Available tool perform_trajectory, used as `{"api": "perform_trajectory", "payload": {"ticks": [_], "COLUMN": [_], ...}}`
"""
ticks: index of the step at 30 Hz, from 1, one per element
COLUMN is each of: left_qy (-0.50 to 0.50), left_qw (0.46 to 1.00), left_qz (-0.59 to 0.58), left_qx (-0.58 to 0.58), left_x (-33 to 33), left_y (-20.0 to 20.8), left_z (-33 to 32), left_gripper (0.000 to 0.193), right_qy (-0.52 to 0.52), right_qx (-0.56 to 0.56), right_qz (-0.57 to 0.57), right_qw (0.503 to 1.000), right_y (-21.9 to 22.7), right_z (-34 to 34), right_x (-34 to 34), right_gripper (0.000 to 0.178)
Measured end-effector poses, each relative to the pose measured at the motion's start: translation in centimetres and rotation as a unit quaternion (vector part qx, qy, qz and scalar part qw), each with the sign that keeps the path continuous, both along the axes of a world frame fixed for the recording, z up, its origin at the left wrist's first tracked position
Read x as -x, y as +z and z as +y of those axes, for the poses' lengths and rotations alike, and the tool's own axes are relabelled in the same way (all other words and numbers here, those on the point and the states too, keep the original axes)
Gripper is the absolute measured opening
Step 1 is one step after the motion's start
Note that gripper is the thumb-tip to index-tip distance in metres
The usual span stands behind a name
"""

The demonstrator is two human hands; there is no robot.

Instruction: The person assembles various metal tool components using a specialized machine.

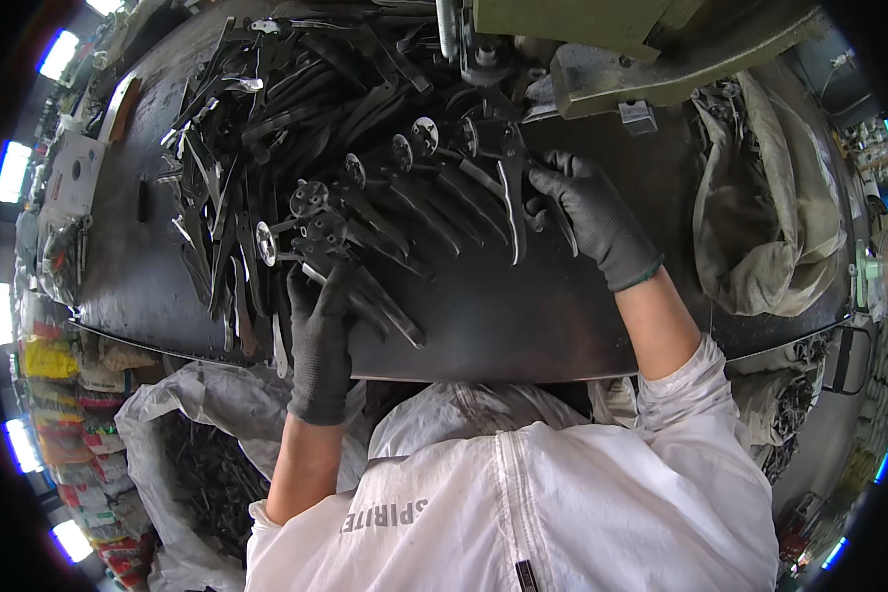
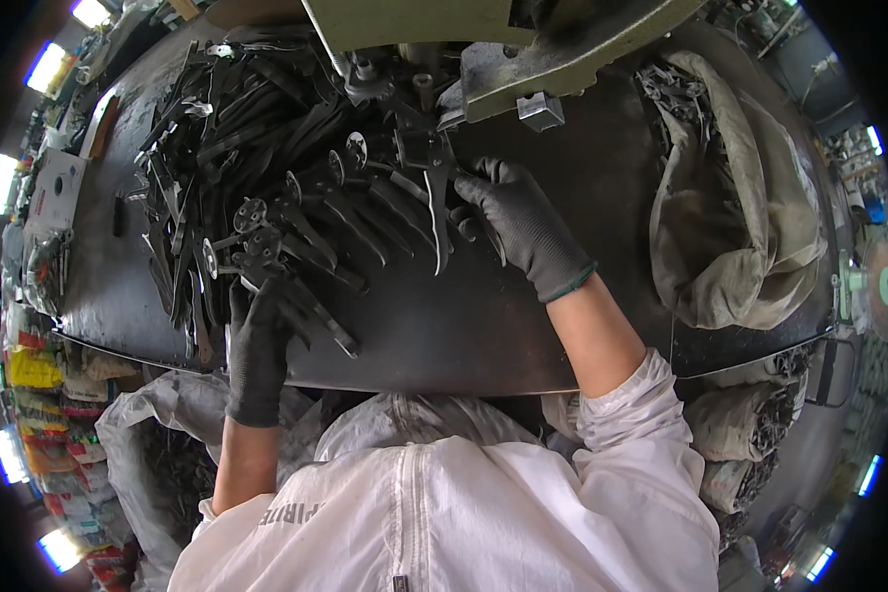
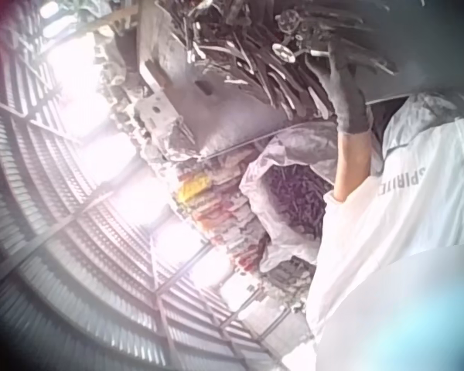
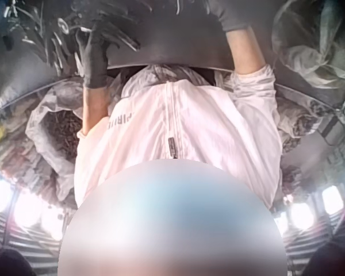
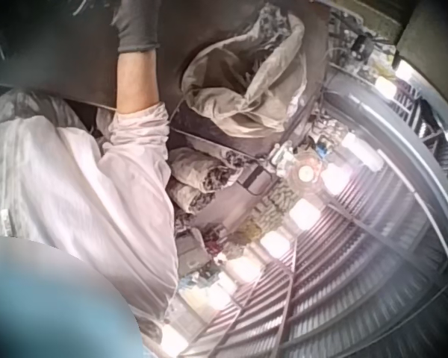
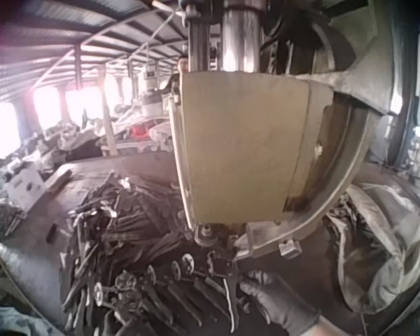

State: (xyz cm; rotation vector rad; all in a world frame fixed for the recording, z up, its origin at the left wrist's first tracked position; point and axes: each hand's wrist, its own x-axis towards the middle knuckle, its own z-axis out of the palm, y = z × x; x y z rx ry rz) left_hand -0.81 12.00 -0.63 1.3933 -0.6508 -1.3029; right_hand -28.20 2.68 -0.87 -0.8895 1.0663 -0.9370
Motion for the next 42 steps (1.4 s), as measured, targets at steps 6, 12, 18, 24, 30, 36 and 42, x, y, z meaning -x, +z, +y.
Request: {"api": "perform_trajectory", "payload": {"ticks": [6, 12, 18, 24, 30, 36, 42], "left_qy": [-0.007, 0.029, -0.001, 0.026, -0.005, -0.094, -0.095], "left_qw": [0.999, 0.991, 0.995, 0.992, 0.995, 0.969, 0.974], "left_qz": [0.027, 0.129, 0.037, 0.108, 0.055, 0.221, 0.181], "left_qx": [0.026, 0.001, 0.088, 0.056, 0.079, 0.058, 0.102], "left_x": [-1.1, -0.6, 0.4, 0.4, 1.9, 0.9, 5.1], "left_y": [-1.1, -1.4, -2.8, -2.5, -0.2, -1.4, -2.4], "left_z": [0.6, 0.7, -0.8, -1.9, -2.6, -1.8, 2.3], "left_gripper": [0.027, 0.036, 0.044, 0.051, 0.048, 0.039, 0.017], "right_qy": [-0.002, -0.043, 0.041, -0.075, 0.2, 0.341, 0.181], "right_qx": [0.01, 0.07, 0.146, 0.117, 0.177, 0.127, 0.16], "right_qz": [0.034, 0.076, 0.286, -0.065, 0.03, 0.141, -0.049], "right_qw": [0.999, 0.994, 0.946, 0.988, 0.963, 0.921, 0.969], "right_y": [-0.2, 0.1, -2.7, -0.2, -2.0, -3.2, -5.5], "right_z": [0.2, 0.4, 1.3, -0.7, -3.6, -1.7, 8.7], "right_x": [-0.4, -1.0, -5.8, -9.2, -9.0, -5.6, -1.9], "right_gripper": [0.019, 0.023, 0.039, 0.044, 0.043, 0.039, 0.04]}}
